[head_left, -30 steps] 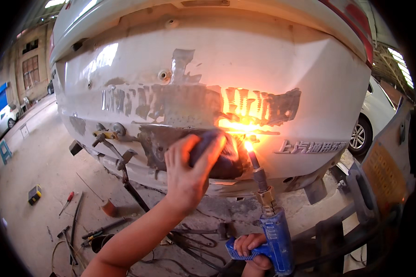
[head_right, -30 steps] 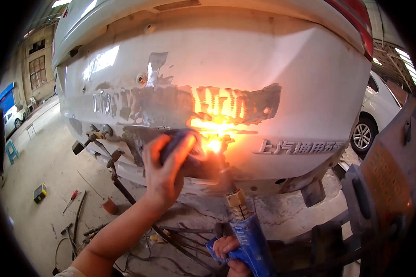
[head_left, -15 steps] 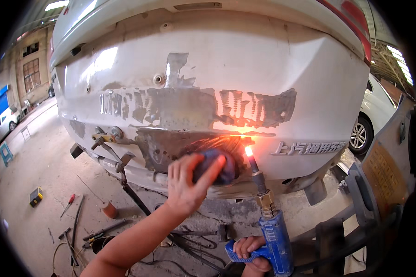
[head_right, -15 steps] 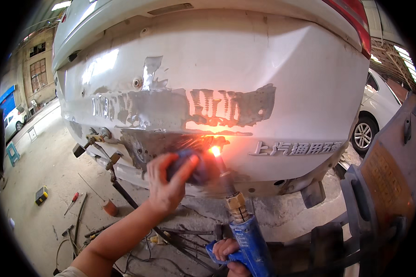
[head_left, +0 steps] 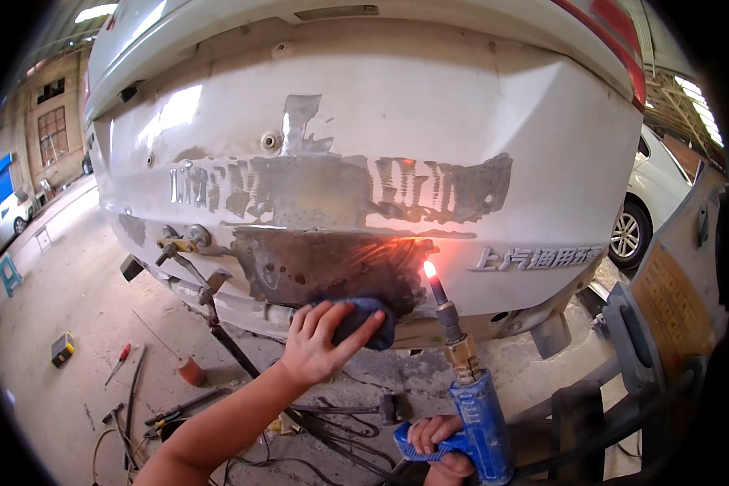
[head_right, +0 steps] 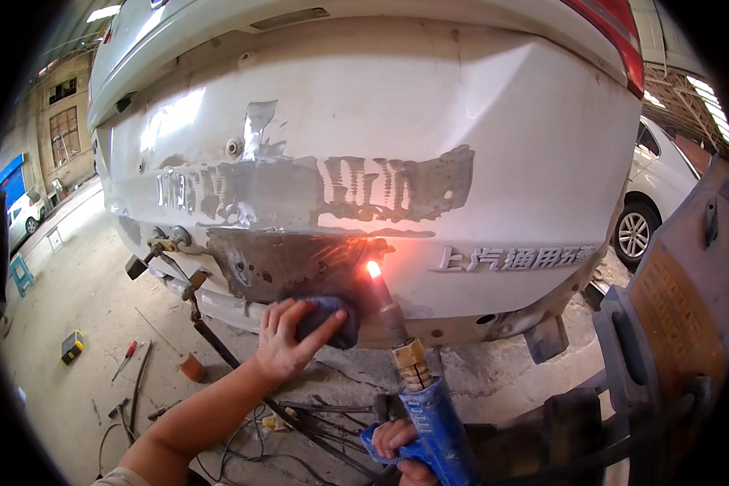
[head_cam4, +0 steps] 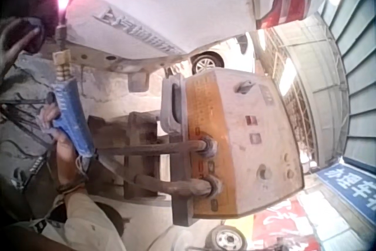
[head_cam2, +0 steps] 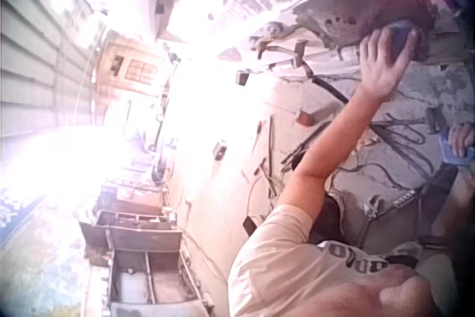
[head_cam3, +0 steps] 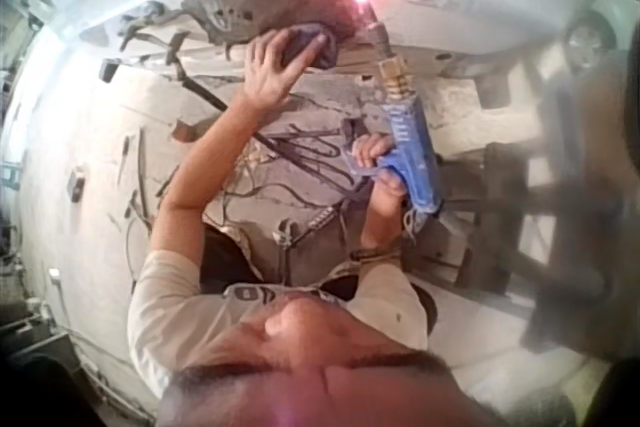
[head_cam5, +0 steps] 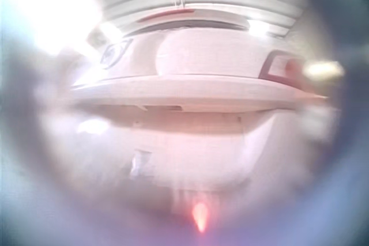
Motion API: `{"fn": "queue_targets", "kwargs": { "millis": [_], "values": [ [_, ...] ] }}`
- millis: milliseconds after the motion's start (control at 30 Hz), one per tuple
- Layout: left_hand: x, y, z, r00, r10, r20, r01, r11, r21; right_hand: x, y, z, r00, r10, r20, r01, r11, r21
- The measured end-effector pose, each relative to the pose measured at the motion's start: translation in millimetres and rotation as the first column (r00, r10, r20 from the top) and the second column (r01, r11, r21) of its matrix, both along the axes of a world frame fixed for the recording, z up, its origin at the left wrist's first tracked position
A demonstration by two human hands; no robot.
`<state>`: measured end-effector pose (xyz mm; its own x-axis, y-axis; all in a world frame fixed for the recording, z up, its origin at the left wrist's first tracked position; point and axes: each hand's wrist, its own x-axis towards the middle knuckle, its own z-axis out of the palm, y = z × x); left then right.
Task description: The person uses a blowtorch to heat a section of a white car bumper and wipes the area with a cloth. They then use a hammer and a metal bar to tap and shape the heated metal surface.
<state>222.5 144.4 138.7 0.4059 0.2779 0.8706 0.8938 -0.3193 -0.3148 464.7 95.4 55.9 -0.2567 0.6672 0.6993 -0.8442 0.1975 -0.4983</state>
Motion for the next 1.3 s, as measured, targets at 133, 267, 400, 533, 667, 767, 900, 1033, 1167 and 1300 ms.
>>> {"fn": "queue_targets", "kwargs": {
  "millis": [133, 267, 400, 533, 667, 767, 900, 1033, 1167, 1300],
  "values": [
    [-5, 0, 2, 0.992, 0.026, 0.122, -0.029, 0.999, 0.026, 0, 2, -4, 1.0, 0.024, -0.007, -0.024, 1.0, -0.004],
    [4, 14, 31, 0.966, 0.025, 0.256, -0.064, 0.987, 0.144, 0, 1, -2, 1.0, 0.017, 0.005, -0.017, 1.0, -0.014],
    [-6, -1, -6, 1.0, 0.017, -0.023, -0.017, 1.0, -0.004, -2, -1, -1, 1.0, 0.004, 0.014, -0.004, 1.0, -0.023],
    [-17, -10, -3, 1.0, 0.014, -0.006, -0.015, 0.997, -0.079, -4, 1, -2, 1.0, 0.016, 0.0, -0.016, 1.0, -0.013],
    [0, 6, 43, 0.927, 0.005, 0.374, -0.028, 0.998, 0.057, -5, -1, 1, 1.0, -0.004, 0.007, 0.005, 1.0, -0.022],
    [11, 8, 43, 0.948, 0.02, 0.317, -0.055, 0.993, 0.104, -7, 1, 1, 1.0, 0.016, 0.018, -0.016, 1.0, -0.005],
    [20, -2, 19, 0.999, -0.009, 0.031, 0.012, 0.994, -0.11, -6, 3, 0, 1.0, 0.006, 0.015, -0.007, 1.0, 0.018],
    [0, -3, 13, 0.994, -0.023, 0.105, 0.033, 0.995, -0.093, -2, -2, 5, 0.999, -0.041, 0.033, 0.04, 0.999, 0.023],
    [-7, -1, 56, 0.839, -0.044, 0.543, -0.001, 0.997, 0.081, -2, 0, 1, 1.0, -0.011, 0.007, 0.011, 1.0, 0.007],
    [-20, 2, 29, 0.953, 0.006, 0.303, -0.033, 0.996, 0.082, -10, 0, 7, 1.0, 0.003, 0.019, -0.003, 1.0, 0.003]
  ]
}}
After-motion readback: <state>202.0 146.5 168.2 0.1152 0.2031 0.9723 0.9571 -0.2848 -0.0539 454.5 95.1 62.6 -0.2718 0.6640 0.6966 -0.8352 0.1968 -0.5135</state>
